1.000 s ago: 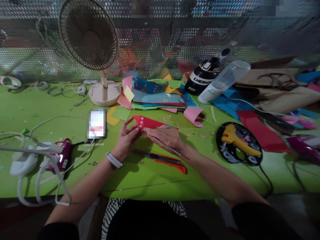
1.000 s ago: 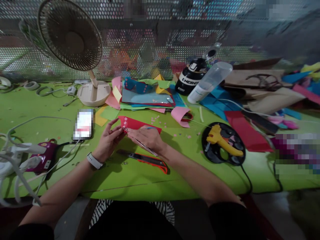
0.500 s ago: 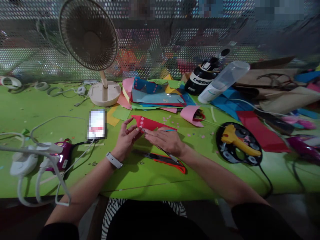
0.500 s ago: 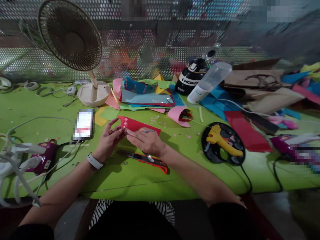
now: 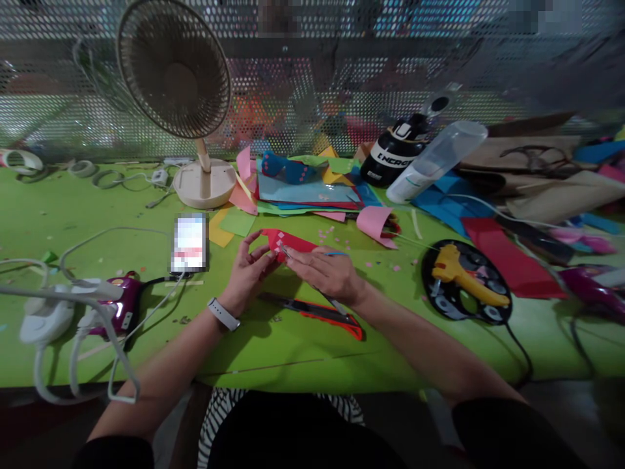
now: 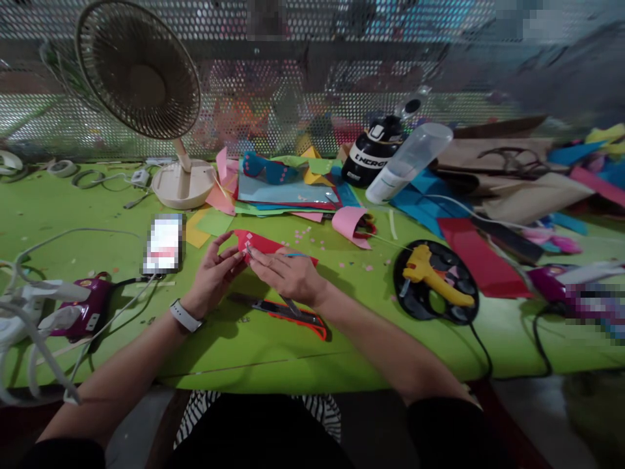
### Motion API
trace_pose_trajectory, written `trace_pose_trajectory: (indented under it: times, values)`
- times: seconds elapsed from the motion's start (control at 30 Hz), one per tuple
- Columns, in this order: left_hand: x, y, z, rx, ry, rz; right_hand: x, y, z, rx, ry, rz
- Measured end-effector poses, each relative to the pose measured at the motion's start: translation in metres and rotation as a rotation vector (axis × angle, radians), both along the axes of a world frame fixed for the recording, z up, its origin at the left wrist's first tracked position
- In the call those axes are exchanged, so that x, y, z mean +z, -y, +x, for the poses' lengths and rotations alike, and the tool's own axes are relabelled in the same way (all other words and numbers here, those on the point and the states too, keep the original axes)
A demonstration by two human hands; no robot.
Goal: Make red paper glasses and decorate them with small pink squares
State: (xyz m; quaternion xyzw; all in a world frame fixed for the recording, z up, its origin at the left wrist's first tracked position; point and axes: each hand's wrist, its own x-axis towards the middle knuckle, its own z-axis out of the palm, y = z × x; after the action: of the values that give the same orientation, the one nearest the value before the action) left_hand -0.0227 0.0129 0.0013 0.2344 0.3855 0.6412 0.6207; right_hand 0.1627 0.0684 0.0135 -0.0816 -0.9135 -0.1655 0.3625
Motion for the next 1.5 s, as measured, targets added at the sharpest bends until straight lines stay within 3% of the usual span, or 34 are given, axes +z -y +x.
trace_pose_trajectory:
  times: [0.13, 0.3, 0.43, 0.53, 0.9, 1.1, 1.3, 1.5]
  values:
    - [-0.003, -0.001, -0.001, 0.006, 0.010, 0.018, 0.000, -0.006, 0.000, -0.057, -0.119, -0.134]
    - [-0.002, -0.001, 0.000, 0.022, -0.017, -0.003, 0.001, -0.018, -0.001, -0.318, -0.228, -0.464]
    - [0.001, 0.001, 0.003, 0.014, -0.073, 0.027, 0.002, -0.024, -0.001, -0.239, -0.218, -0.807]
    - [0.002, 0.003, 0.003, -0.003, -0.104, 0.025, 0.005, -0.023, -0.001, -0.186, -0.228, -0.957]
    - [-0.005, -0.001, 0.002, 0.001, -0.263, 0.044, 0.006, -0.016, -0.004, -0.145, -0.209, -0.982]
    - [0.004, 0.003, 0.003, 0.007, -0.317, 0.102, 0.009, -0.017, -0.002, -0.115, -0.230, -1.014]
    - [0.004, 0.004, 0.003, 0.048, -0.211, 0.046, 0.003, -0.023, -0.001, -0.100, -0.287, -1.060]
    - [-0.003, 0.000, 0.007, -0.168, -0.195, -0.092, 0.006, -0.022, -0.004, -0.110, -0.318, -1.075]
